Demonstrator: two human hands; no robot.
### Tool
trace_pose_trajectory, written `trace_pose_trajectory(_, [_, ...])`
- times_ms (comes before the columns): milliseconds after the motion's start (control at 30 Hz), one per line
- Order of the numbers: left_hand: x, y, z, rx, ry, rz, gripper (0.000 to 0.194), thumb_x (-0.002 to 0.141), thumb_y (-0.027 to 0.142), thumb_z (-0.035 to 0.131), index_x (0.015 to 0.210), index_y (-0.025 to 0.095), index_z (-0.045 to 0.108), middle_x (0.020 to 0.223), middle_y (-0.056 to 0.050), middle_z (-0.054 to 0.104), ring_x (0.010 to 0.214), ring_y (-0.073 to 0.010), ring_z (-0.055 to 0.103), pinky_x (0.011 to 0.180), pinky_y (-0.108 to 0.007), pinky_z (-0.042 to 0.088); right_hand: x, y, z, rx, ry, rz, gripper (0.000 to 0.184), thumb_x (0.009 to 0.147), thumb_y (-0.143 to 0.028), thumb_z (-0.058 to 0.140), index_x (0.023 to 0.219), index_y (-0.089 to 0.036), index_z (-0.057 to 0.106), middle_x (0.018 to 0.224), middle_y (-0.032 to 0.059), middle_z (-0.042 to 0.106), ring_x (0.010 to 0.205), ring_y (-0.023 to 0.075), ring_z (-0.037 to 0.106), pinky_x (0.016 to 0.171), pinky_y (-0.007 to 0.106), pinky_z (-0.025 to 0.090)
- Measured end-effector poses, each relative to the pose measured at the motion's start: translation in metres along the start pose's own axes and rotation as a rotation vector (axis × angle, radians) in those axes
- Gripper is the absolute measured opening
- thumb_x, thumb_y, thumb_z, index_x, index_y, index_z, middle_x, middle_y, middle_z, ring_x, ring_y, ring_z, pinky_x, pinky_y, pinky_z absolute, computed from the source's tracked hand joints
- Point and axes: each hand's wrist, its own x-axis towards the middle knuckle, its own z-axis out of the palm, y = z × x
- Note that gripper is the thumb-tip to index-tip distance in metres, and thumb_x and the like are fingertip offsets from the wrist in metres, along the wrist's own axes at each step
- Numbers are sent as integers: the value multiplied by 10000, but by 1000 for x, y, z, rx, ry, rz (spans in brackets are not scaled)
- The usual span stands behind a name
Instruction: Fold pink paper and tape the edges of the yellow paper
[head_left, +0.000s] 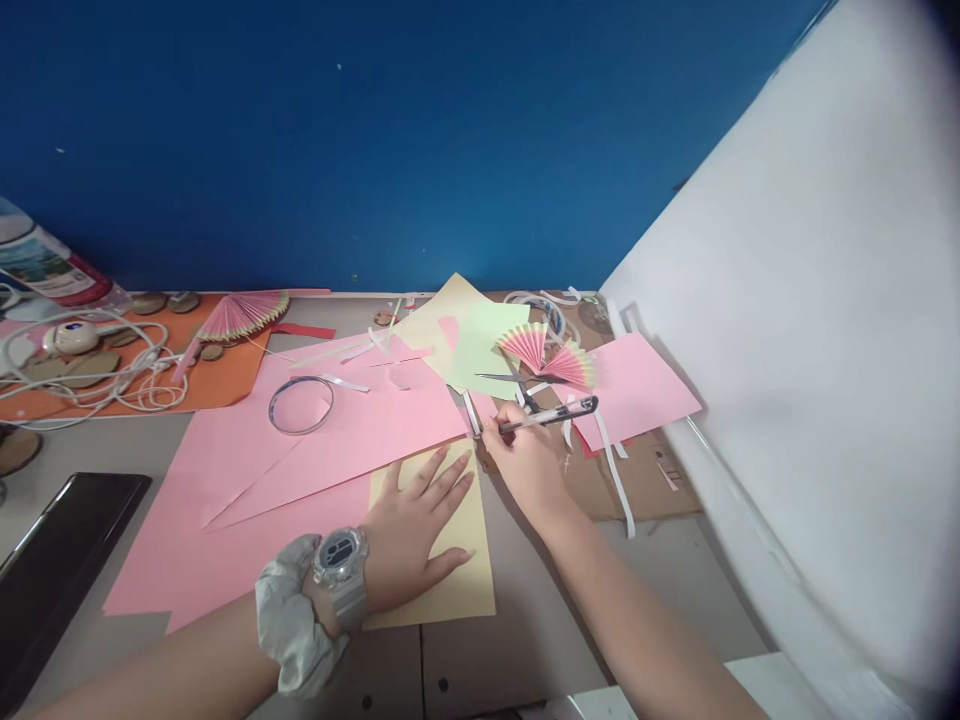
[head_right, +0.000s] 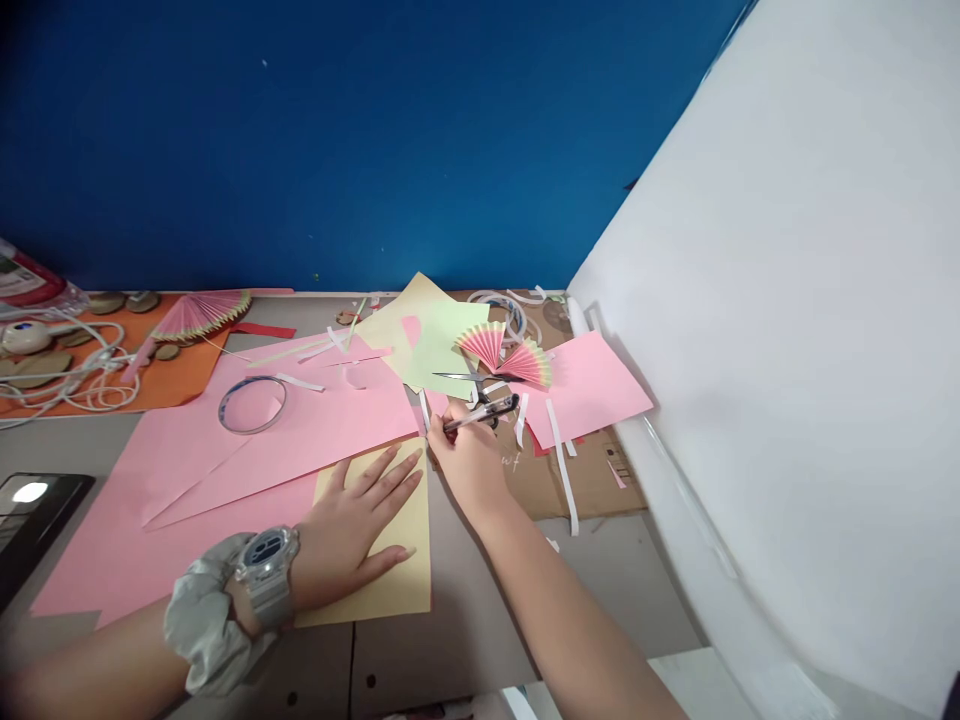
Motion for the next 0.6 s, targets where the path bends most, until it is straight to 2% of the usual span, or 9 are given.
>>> trace_pose_trajectory(133, [-1, -1, 1, 9, 25, 1, 665, 905, 539, 302, 1453, 188, 164, 1524, -47, 119, 1391, -296, 91, 1061, -575, 54, 4, -2, -11, 141, 16, -2, 248, 902, -431, 356, 815, -228, 470, 671, -9, 590, 610, 147, 577, 599, 255, 457])
trace_pose_trajectory(233, [-3, 0, 1, 13, 51, -5, 660, 910, 536, 304, 1452, 185, 170, 1522, -49, 134, 1395, -280, 95, 1087, -549, 25, 0, -8, -30, 181, -17, 6, 310, 919, -456, 319, 967, -228, 524, 865, 26, 641, 771, 157, 628, 702, 274, 494])
trace_pose_trajectory(300, [-4, 3, 2, 2, 60, -16, 668, 908, 542, 314, 1452, 181, 173, 1520, -58, 140, 1396, -280, 92, 1096, -548, 6, -12, -12, -42, 131, -207, 46, 310, 910, -459, 358, 946, -235, 569, 894, 25, 650, 802, 167, 631, 749, 296, 488])
trace_pose_trajectory(367, [-7, 9, 2, -35, 58, -55, 662, 912, 521, 331, 1454, 183, 160, 1521, -64, 137, 1397, -289, 84, 1100, -553, 41, -32, -14, -48, 83, -328, 128, 281, 892, -465, 404, 957, -246, 569, 821, 9, 651, 734, 172, 631, 697, 308, 492])
trace_pose_trajectory(400, [-9, 13, 2, -67, 57, -77, 651, 919, 494, 337, 1458, 187, 137, 1523, -67, 129, 1398, -290, 82, 1102, -547, 82, -43, -14, -48, 104, -355, 149, 259, 888, -451, 424, 996, -251, 548, 821, 6, 648, 728, 172, 629, 690, 310, 492])
trace_pose_trajectory(433, [-10, 16, 3, -108, 60, -102, 641, 929, 457, 337, 1462, 190, 101, 1525, -72, 121, 1398, -285, 81, 1103, -535, 123, -53, -14, -45, 149, -341, 160, 240, 890, -424, 434, 1042, -256, 516, 915, 16, 647, 803, 173, 629, 738, 316, 489])
trace_pose_trajectory(500, [-13, 24, 6, -204, 90, -148, 637, 946, 379, 327, 1464, 188, 9, 1528, -88, 111, 1401, -266, 78, 1107, -507, 177, -71, -13, -35, 247, -278, 178, 184, 881, -388, 461, 1010, -256, 461, 1142, 45, 585, 944, 173, 607, 812, 323, 482])
trace_pose_trajectory(533, [-14, 26, 7, -255, 115, -160, 643, 949, 357, 326, 1461, 184, -22, 1528, -100, 115, 1402, -258, 79, 1110, -498, 188, -78, -12, -28, 295, -259, 181, 154, 878, -364, 468, 974, -250, 428, 1237, 60, 528, 950, 164, 606, 831, 326, 481])
trace_pose_trajectory(600, [-13, 28, 7, -371, 185, -188, 620, 948, 336, 336, 1453, 177, 12, 1511, -124, 186, 1396, -246, 128, 1110, -479, 225, -85, -12, -15, 312, -225, 192, 165, 863, -321, 487, 961, -246, 377, 1247, 85, 504, 845, 150, 620, 782, 334, 504])
